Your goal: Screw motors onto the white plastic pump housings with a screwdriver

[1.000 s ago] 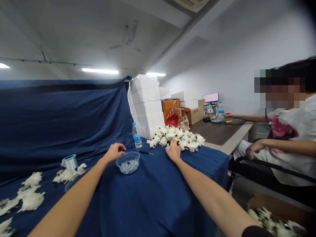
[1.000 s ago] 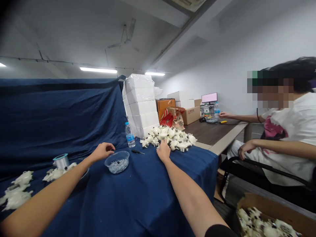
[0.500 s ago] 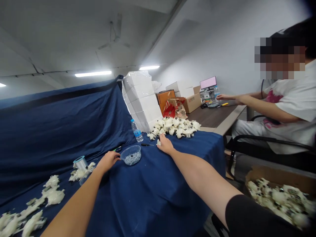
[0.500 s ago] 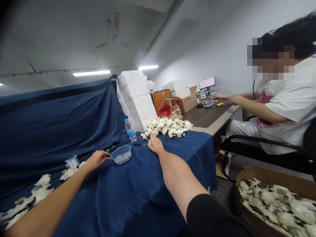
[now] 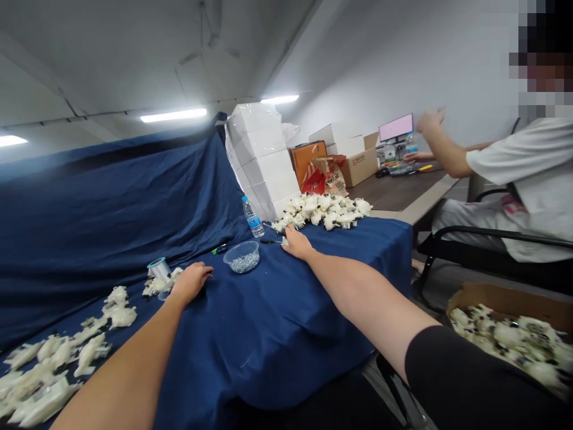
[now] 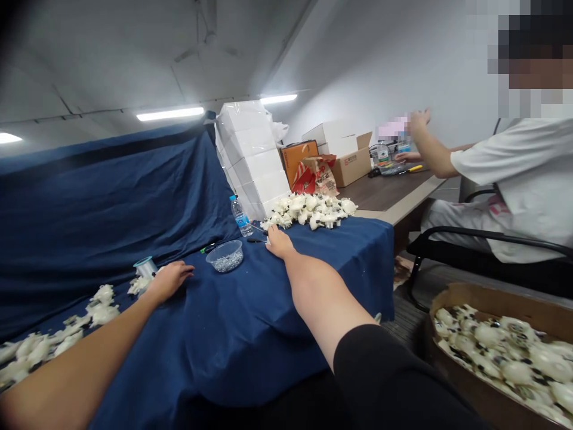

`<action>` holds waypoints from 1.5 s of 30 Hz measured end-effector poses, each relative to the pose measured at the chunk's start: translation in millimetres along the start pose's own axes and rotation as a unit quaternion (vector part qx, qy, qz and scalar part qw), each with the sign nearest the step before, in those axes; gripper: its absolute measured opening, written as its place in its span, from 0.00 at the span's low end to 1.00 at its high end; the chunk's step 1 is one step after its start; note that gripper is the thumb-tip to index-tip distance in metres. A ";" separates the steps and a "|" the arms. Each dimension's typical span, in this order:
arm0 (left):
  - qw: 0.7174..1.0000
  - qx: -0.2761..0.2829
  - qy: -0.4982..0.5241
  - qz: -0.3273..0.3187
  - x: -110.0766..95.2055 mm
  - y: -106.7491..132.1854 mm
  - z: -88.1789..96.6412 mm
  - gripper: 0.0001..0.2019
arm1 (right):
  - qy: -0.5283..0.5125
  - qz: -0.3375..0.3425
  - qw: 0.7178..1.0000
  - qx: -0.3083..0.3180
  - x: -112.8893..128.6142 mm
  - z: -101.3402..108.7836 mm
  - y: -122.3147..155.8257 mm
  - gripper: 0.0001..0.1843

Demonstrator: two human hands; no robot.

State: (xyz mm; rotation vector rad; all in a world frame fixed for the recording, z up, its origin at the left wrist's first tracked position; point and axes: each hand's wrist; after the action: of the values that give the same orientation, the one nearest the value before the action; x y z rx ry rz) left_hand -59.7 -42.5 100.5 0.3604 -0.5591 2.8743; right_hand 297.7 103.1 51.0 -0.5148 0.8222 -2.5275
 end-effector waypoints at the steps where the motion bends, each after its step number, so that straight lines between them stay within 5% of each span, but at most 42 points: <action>1: 1.000 -0.006 -0.003 -0.005 -0.4 0.9 -0.9 0.12 | 0.003 0.002 1.000 0.001 -0.9 -1.7 -0.5 0.21; 10: 0.996 -0.051 -0.050 -0.053 -8.6 -6.7 -4.9 0.13 | 0.030 0.053 0.998 0.024 -12.5 -1.8 -11.1 0.21; 17: 0.996 -0.073 -0.022 -0.053 -29.8 -13.0 -27.9 0.14 | 0.059 0.096 0.993 0.030 -18.6 -7.4 -13.5 0.22; 25: 0.997 -0.074 0.020 0.003 -53.8 0.1 -54.2 0.13 | 0.087 0.103 0.991 0.015 -13.6 -16.3 -12.1 0.23; 45: 0.963 -0.156 0.094 0.197 -62.1 24.8 -54.2 0.16 | 0.104 0.053 0.993 -0.002 -3.6 -37.7 -2.0 0.33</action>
State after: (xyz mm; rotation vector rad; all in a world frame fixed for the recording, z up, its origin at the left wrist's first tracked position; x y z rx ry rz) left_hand -17.1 -52.6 26.4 -0.0839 -1.1395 3.0596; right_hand 282.6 123.7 23.0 -0.2053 0.9021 -2.5106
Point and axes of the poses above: each hand's wrist, its own y-axis away from the middle knuckle, its own z-axis out of the back of the hand, x = y × z, and after that the axes turned 6 degrees about -x, right-handed
